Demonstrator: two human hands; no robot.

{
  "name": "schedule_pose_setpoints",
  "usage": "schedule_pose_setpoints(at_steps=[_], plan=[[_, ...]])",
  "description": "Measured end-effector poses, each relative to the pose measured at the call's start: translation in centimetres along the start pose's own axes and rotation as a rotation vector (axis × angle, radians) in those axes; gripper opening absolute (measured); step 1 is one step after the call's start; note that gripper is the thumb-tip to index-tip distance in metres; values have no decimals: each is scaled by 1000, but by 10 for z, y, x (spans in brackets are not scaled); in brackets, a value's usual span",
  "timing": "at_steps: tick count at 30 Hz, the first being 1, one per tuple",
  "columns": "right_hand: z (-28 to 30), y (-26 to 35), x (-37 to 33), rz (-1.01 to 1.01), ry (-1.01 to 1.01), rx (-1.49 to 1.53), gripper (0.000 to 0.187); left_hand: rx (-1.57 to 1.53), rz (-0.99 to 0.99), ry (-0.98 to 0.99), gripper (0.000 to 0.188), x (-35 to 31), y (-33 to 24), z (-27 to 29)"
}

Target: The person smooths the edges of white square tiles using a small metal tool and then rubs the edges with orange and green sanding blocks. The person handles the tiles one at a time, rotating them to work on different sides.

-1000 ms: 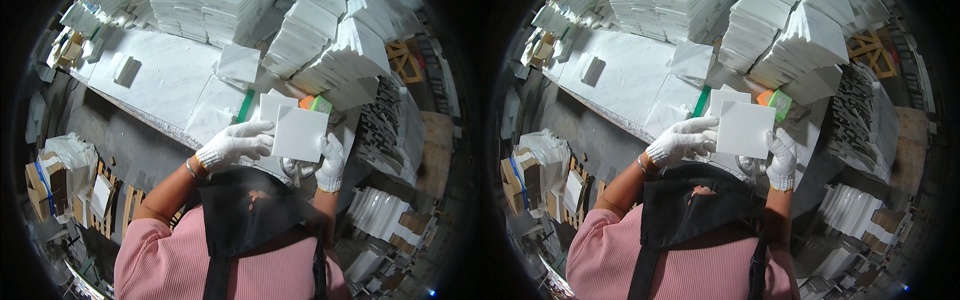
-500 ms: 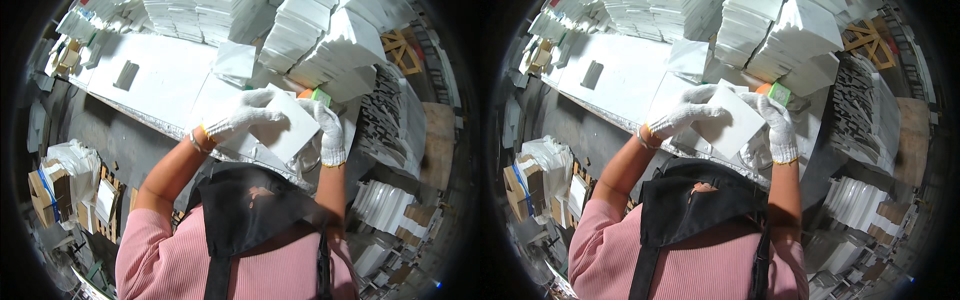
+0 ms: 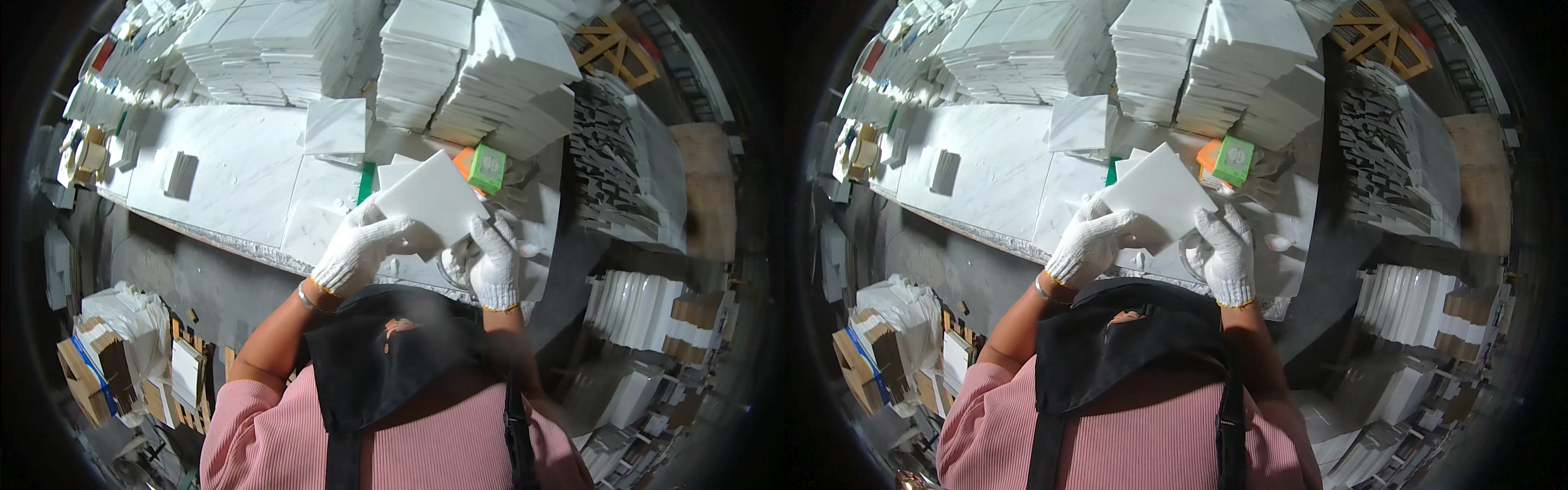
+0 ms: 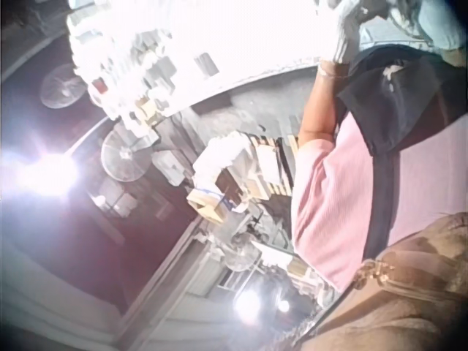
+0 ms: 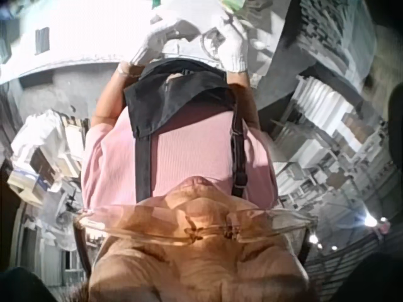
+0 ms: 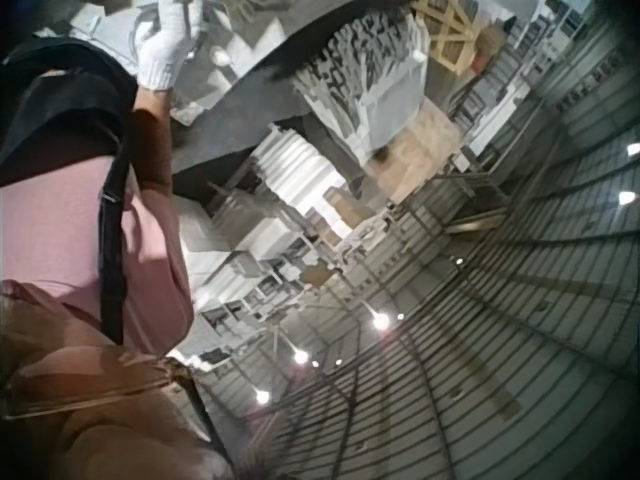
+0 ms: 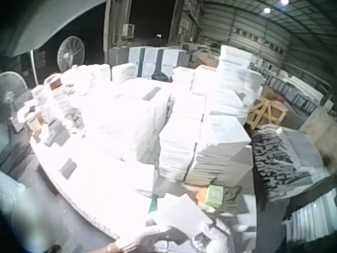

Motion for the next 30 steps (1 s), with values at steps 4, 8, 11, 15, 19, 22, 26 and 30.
schedule_pose_setpoints(at_steps=[4,8,11,15,19,22,26,30], plan=[[-24,21,-6,232,54,-178,23,236,51,44,51,-3,-10,19],[-14,20,-4,181,106,-469,19,449,84,115,51,-5,-6,10],[-11,22,-13,127,108,-375,23,422,229,213,46,-4,-5,-4],[10,34,-28,257,-42,-546,29,305,253,220,44,-2,26,-10],[35,44,-62,390,-165,-1197,17,192,257,239,43,4,52,-5],[69,26,-81,403,-253,-1598,25,115,311,232,45,8,64,-6],[79,0,-90,299,-323,-1523,35,90,348,209,47,10,70,-8],[79,-23,-82,184,-383,-1395,38,101,404,230,49,19,75,-5]])
Point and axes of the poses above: each hand's wrist, its own x-axis towards the middle knuckle, its own z-axis out of the back of the hand, y = z × x, the point moved 1 cm from there along x, towards the middle knuckle, and after that the axes turned 7 degrees about x, right-handed, at the moved point
